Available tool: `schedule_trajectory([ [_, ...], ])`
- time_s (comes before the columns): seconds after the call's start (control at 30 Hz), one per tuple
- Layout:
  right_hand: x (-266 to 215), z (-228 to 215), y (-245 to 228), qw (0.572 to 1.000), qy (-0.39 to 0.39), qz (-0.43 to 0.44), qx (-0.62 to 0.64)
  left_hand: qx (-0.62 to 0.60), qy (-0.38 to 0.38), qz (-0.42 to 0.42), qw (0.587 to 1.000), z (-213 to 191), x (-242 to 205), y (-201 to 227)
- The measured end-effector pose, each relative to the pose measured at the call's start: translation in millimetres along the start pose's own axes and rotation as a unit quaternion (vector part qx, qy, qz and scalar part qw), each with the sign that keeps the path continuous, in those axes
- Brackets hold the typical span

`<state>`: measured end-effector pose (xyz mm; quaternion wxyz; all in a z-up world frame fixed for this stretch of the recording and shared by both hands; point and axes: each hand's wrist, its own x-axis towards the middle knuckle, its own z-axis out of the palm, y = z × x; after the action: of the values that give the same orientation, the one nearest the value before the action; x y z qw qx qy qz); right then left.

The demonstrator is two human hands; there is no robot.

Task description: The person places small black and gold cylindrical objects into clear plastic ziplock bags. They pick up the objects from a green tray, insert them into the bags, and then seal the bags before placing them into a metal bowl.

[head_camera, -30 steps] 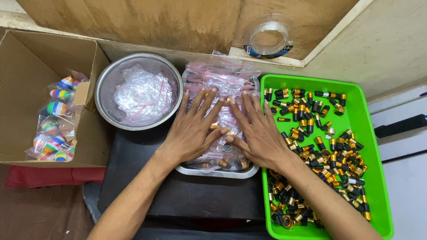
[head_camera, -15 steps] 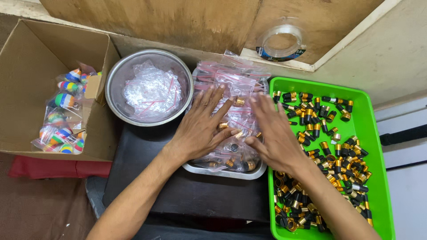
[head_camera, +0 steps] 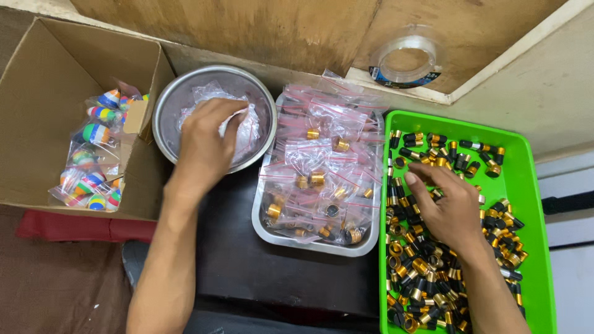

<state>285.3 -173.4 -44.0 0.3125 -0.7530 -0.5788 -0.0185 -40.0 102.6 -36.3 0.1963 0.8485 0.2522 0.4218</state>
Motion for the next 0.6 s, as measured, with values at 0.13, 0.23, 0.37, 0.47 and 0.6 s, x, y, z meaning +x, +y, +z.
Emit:
schedule_trajectory([
  [0.13,3,-4,-12,1.000,-0.007,0.017,0.008,0.079,-0.102,-0.105,0.986,-18,-11,-29],
  [0.23,4,-6,-17,0.999,-0.013,0.039,0.022,0.173,-0.194,-0.188,0.947,-18,-18,-45],
  [0.37,7,-10,-24,0.997,-0.063,-0.009,-0.031,0.239,-0.252,-0.245,0.905,-20,-14,-38],
  [0.47,6,-8,-23,0.997,-0.066,-0.016,-0.031,0.284,-0.281,-0.269,0.876,-17,-13,-39],
  [0.6,9,-8,-24,0.997,-0.073,-0.010,-0.032,0.327,-0.331,-0.272,0.842,-12,-6,-42],
])
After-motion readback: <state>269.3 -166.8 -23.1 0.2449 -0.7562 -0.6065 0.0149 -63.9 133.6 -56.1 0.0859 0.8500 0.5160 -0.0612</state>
